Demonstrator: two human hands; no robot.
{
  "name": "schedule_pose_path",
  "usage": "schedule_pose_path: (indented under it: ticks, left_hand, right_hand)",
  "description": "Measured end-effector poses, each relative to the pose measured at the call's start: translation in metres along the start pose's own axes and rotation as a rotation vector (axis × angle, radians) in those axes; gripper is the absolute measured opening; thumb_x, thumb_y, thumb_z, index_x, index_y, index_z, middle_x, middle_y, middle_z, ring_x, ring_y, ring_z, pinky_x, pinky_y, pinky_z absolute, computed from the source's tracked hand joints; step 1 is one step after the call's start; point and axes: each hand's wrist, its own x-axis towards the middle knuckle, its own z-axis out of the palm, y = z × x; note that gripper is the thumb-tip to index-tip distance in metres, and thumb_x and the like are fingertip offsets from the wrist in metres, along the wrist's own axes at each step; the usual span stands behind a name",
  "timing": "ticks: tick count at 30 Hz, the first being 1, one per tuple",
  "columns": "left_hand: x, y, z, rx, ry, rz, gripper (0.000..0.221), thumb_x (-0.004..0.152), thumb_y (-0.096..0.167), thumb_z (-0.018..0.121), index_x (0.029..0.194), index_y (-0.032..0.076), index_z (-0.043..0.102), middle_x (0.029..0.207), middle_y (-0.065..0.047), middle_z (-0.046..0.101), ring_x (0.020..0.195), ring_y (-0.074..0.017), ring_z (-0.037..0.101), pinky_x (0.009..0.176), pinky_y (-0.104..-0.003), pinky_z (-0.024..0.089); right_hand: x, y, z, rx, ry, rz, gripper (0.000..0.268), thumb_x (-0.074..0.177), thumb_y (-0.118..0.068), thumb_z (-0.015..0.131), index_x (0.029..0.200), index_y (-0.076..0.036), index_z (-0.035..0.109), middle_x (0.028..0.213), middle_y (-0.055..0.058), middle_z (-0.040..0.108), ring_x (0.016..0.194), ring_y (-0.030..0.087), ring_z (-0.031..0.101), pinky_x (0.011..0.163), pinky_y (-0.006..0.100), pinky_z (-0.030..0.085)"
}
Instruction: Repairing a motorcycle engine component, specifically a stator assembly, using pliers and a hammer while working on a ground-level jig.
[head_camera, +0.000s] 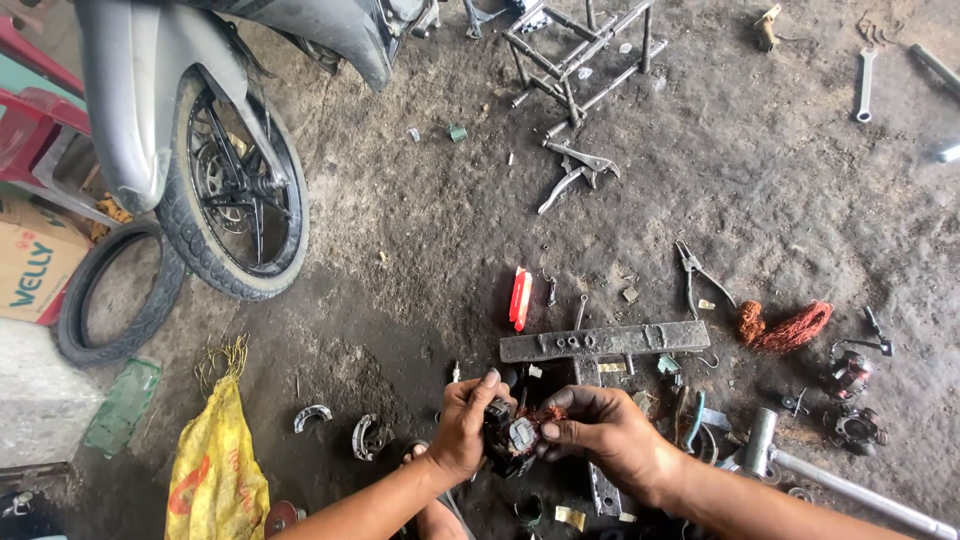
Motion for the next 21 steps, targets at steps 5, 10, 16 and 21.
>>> schedule_pose_path:
  ticks: [5,10,16,21]
  left_hand:
    - [0.001,-0.007,0.005,0.149,0.163,0.098,0.054,0.101,0.044,0.054,0.071,0.003,0.070,0.060,0.001,0.059,0.059,-0.0079,0.052,0.060,-0.029,0.044]
    - [0.003,-0.011,0.005,0.169,0.105,0.070,0.053,0.106,0.038,0.052,0.070,0.002,0.063,0.057,0.004,0.048,0.057,-0.0056,0.042,0.054,-0.030,0.036]
    - [-0.001,-0.008,0.010,0.285,0.107,0.127,0.051,0.106,0.035,0.052,0.070,0.002,0.065,0.054,0.003,0.051,0.054,-0.0054,0.043,0.050,-0.031,0.036]
    - [0.005,-0.001,-0.009,0.334,-0.092,0.257,0.052,0.105,0.035,0.051,0.069,0.001,0.067,0.056,0.001,0.060,0.051,-0.0071,0.053,0.050,-0.028,0.041]
  right_hand:
    - [0.006,0.011,-0.006,-0.061,0.140,-0.188,0.014,0.083,0.000,0.076,0.097,0.003,0.076,0.089,0.009,0.080,0.080,0.018,0.075,0.077,0.035,0.064]
    - [0.002,-0.001,-0.011,-0.153,0.139,-0.087,0.013,0.082,0.001,0.076,0.095,0.000,0.078,0.088,0.008,0.081,0.078,0.018,0.076,0.075,0.035,0.066]
    - [-0.001,-0.003,-0.018,-0.447,0.123,-0.195,0.012,0.082,-0.002,0.079,0.094,-0.001,0.079,0.085,0.005,0.082,0.078,0.011,0.074,0.075,0.028,0.063]
    - [0.002,-0.022,-0.029,-0.629,0.194,0.005,0.010,0.086,-0.009,0.081,0.095,-0.004,0.079,0.081,0.005,0.078,0.068,0.014,0.064,0.060,0.036,0.052]
